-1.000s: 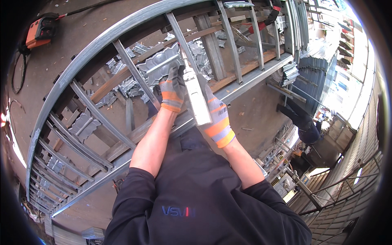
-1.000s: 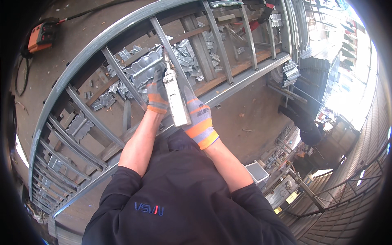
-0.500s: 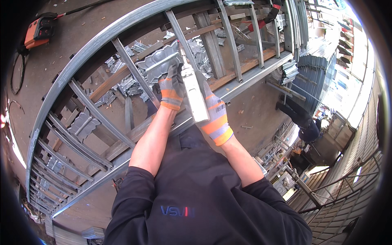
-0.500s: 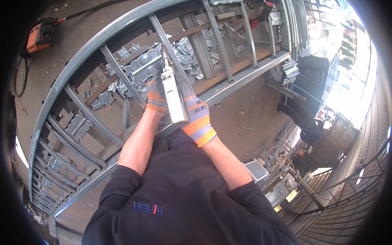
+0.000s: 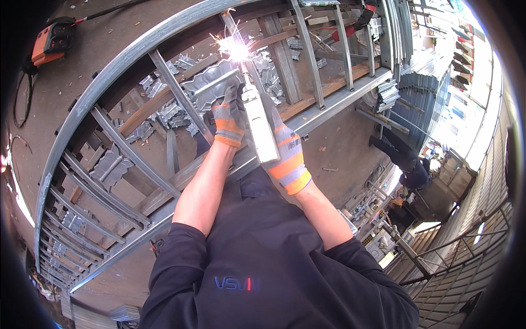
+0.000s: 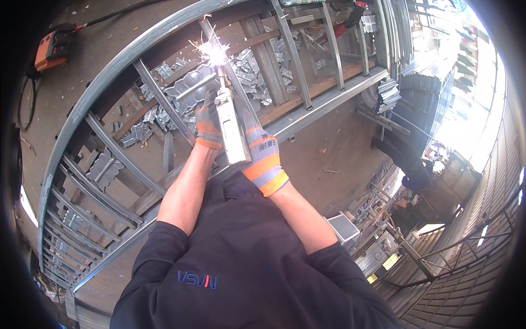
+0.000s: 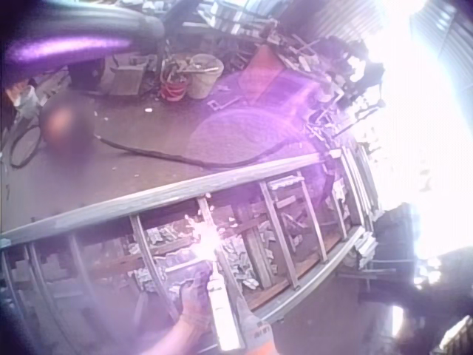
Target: The person welds metal brackets onto a curved metal frame using a handheld welding tool. They repeatedly position brackets and apply welds along the frame, producing bright sparks. The person adjusts their position and the frame as needed to continue welding different sections.
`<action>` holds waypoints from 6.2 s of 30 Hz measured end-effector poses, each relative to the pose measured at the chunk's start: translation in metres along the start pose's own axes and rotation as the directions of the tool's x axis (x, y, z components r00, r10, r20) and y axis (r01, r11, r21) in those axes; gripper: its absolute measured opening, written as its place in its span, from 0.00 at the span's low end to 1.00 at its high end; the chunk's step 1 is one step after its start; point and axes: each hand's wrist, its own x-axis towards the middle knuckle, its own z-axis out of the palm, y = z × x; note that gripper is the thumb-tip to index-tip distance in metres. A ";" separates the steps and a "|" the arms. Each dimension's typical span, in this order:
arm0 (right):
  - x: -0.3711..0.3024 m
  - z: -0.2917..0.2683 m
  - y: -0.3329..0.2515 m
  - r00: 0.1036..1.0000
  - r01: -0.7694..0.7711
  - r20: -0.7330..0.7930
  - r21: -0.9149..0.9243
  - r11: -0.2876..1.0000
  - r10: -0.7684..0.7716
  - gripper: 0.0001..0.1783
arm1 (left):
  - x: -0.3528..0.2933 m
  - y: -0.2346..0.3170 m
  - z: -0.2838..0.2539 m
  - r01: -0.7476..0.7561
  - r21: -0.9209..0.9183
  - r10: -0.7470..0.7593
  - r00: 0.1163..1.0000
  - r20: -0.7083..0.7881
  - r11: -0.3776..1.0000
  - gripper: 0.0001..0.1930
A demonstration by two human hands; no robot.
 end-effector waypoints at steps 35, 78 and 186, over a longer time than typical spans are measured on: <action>0.006 -0.006 -0.007 1.000 0.000 0.013 -0.008 1.000 0.000 0.21 | 0.001 -0.007 0.001 -0.118 0.180 0.128 0.991 -0.041 0.976 0.16; -0.055 -0.009 0.003 0.999 -0.028 0.037 -0.189 0.982 0.036 0.27 | -0.051 0.018 0.026 -0.235 0.676 0.282 0.958 0.041 0.699 0.25; 0.041 -0.012 0.014 0.901 0.086 0.369 0.363 0.928 -0.228 0.50 | -0.055 0.098 -0.033 -0.176 0.636 0.277 0.959 -0.062 0.751 0.18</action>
